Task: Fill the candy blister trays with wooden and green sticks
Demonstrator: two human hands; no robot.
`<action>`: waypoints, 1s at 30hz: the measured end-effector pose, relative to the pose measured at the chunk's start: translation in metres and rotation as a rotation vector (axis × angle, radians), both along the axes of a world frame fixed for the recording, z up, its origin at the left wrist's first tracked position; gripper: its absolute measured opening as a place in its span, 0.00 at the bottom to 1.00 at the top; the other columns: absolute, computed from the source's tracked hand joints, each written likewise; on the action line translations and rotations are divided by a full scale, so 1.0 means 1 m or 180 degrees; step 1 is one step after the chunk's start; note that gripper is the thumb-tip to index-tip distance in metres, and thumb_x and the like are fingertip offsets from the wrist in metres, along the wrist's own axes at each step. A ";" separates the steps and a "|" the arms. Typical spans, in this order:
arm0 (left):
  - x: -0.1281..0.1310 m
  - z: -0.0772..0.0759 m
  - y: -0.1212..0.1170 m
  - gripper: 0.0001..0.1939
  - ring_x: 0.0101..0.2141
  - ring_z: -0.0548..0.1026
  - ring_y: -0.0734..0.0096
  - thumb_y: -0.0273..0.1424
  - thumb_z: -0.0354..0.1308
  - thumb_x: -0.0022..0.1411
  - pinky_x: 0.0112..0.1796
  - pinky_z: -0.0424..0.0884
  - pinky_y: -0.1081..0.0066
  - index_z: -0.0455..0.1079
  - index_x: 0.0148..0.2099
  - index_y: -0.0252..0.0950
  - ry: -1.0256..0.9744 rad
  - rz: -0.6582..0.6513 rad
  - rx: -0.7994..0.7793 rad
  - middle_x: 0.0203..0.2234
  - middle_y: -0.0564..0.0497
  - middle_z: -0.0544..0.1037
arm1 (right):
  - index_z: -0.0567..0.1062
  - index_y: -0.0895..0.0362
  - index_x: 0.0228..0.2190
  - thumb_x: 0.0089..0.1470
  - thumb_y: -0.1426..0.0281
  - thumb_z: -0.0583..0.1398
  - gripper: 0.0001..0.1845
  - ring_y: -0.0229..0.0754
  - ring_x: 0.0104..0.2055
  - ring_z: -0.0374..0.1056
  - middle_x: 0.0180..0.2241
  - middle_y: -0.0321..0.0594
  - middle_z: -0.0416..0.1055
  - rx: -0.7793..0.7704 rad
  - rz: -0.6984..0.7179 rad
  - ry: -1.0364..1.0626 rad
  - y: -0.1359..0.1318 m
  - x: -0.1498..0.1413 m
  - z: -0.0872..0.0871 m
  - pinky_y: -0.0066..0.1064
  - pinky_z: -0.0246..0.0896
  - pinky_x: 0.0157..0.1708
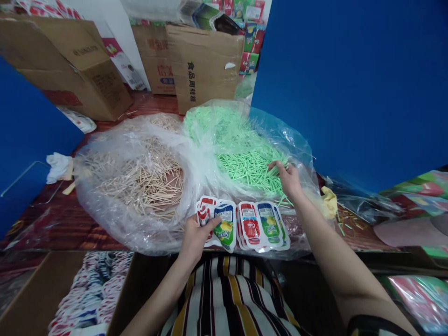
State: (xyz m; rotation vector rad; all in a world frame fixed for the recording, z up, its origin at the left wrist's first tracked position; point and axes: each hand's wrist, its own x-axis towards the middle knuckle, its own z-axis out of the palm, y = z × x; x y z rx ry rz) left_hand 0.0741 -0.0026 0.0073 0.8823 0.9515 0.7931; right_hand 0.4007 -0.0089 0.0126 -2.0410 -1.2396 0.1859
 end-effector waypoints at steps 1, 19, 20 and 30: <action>0.000 0.001 0.000 0.17 0.32 0.79 0.61 0.32 0.71 0.41 0.38 0.74 0.65 0.76 0.36 0.32 -0.0013 -0.0010 0.0011 0.31 0.47 0.82 | 0.68 0.61 0.43 0.61 0.51 0.35 0.34 0.46 0.40 0.69 0.42 0.53 0.73 0.0179 -0.0076 0.0127 0.000 -0.001 0.001 0.37 0.63 0.39; 0.009 0.012 -0.004 0.13 0.29 0.78 0.65 0.30 0.70 0.41 0.34 0.73 0.69 0.76 0.33 0.33 0.0209 -0.0197 -0.0027 0.29 0.50 0.82 | 0.67 0.53 0.29 0.51 0.68 0.63 0.07 0.38 0.34 0.70 0.28 0.33 0.67 0.1121 0.0866 0.4419 -0.009 -0.124 0.051 0.40 0.67 0.48; 0.009 0.013 -0.004 0.13 0.30 0.78 0.65 0.30 0.70 0.41 0.34 0.73 0.68 0.76 0.33 0.33 0.0197 -0.0216 -0.0025 0.29 0.50 0.82 | 0.68 0.52 0.31 0.51 0.67 0.63 0.07 0.37 0.34 0.70 0.29 0.32 0.66 0.1140 0.1046 0.4417 -0.012 -0.135 0.055 0.39 0.68 0.47; 0.008 0.009 -0.004 0.13 0.30 0.78 0.67 0.30 0.69 0.43 0.35 0.73 0.69 0.76 0.35 0.32 0.0094 -0.0264 0.0062 0.29 0.50 0.82 | 0.65 0.51 0.33 0.56 0.62 0.59 0.08 0.39 0.35 0.70 0.30 0.32 0.65 0.1049 0.1919 0.3742 -0.018 -0.165 0.058 0.38 0.66 0.42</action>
